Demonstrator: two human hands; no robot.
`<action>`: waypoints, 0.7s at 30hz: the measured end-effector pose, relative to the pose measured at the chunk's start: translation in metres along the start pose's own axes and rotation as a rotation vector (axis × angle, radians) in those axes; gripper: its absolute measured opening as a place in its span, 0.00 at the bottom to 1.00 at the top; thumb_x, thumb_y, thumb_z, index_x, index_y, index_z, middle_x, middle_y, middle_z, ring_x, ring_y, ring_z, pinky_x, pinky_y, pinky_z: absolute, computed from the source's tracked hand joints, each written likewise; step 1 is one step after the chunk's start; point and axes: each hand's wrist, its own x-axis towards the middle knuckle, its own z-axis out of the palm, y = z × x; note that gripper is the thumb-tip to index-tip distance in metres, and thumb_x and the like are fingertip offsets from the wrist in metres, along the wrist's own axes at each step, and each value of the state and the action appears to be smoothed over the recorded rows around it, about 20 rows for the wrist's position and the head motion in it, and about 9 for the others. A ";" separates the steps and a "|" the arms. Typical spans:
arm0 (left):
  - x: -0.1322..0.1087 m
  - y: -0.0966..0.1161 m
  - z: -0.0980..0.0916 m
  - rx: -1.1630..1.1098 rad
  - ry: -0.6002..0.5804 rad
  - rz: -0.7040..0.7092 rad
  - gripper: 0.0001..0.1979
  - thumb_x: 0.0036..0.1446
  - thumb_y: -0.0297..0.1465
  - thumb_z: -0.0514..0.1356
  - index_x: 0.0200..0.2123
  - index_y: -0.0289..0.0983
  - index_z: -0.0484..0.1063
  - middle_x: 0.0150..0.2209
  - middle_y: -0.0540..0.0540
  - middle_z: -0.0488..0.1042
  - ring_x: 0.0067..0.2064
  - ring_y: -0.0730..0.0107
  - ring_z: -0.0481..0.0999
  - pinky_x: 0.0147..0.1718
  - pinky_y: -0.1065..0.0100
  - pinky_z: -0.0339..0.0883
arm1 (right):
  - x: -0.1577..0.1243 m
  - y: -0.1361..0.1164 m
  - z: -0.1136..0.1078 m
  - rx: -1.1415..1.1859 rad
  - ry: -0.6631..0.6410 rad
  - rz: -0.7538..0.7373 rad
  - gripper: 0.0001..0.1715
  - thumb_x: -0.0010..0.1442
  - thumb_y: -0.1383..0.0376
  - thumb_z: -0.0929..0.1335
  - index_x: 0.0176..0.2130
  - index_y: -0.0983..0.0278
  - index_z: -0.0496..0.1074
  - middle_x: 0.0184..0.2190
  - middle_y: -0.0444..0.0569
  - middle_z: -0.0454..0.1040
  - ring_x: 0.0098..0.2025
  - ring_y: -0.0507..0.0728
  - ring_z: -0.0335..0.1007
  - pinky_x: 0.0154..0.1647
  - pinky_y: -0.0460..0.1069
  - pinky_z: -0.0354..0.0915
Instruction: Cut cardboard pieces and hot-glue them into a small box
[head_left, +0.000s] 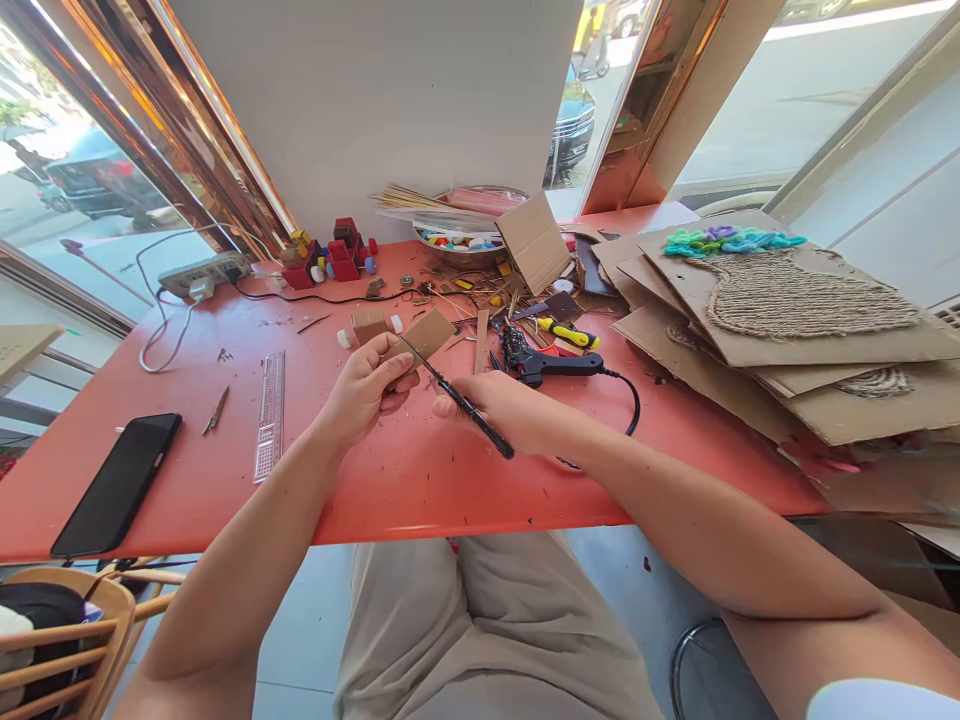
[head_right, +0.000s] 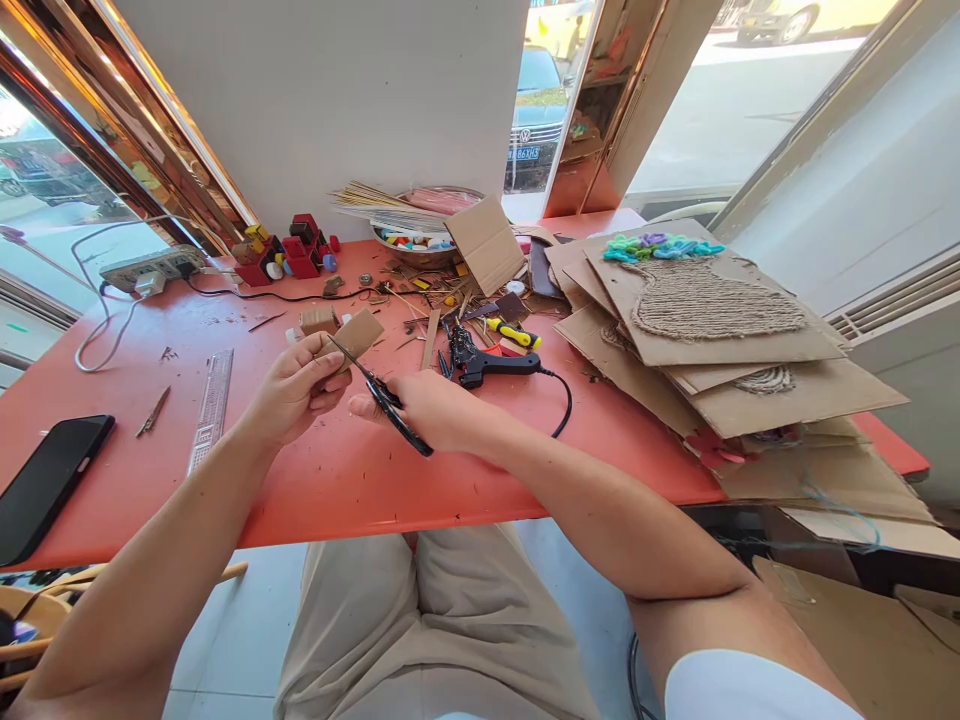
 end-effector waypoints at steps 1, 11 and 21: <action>0.000 0.000 0.000 -0.001 -0.001 -0.004 0.28 0.41 0.41 0.77 0.27 0.41 0.59 0.21 0.60 0.58 0.20 0.84 0.56 0.16 0.82 0.42 | 0.000 0.000 0.000 0.002 -0.002 0.005 0.34 0.69 0.35 0.61 0.28 0.60 0.61 0.24 0.41 0.63 0.29 0.53 0.58 0.32 0.49 0.51; 0.000 0.000 -0.001 0.037 -0.006 -0.002 0.27 0.43 0.42 0.76 0.27 0.42 0.58 0.20 0.61 0.58 0.19 0.83 0.55 0.16 0.81 0.42 | 0.001 0.002 0.003 -0.046 0.022 -0.022 0.36 0.70 0.34 0.60 0.30 0.60 0.64 0.26 0.44 0.68 0.29 0.54 0.64 0.32 0.48 0.54; 0.000 -0.001 0.002 0.089 -0.038 -0.007 0.26 0.44 0.44 0.75 0.26 0.42 0.59 0.18 0.62 0.54 0.18 0.83 0.53 0.16 0.78 0.40 | -0.004 -0.009 0.001 -0.246 0.065 0.100 0.26 0.70 0.42 0.68 0.45 0.62 0.76 0.45 0.58 0.83 0.45 0.65 0.80 0.34 0.48 0.59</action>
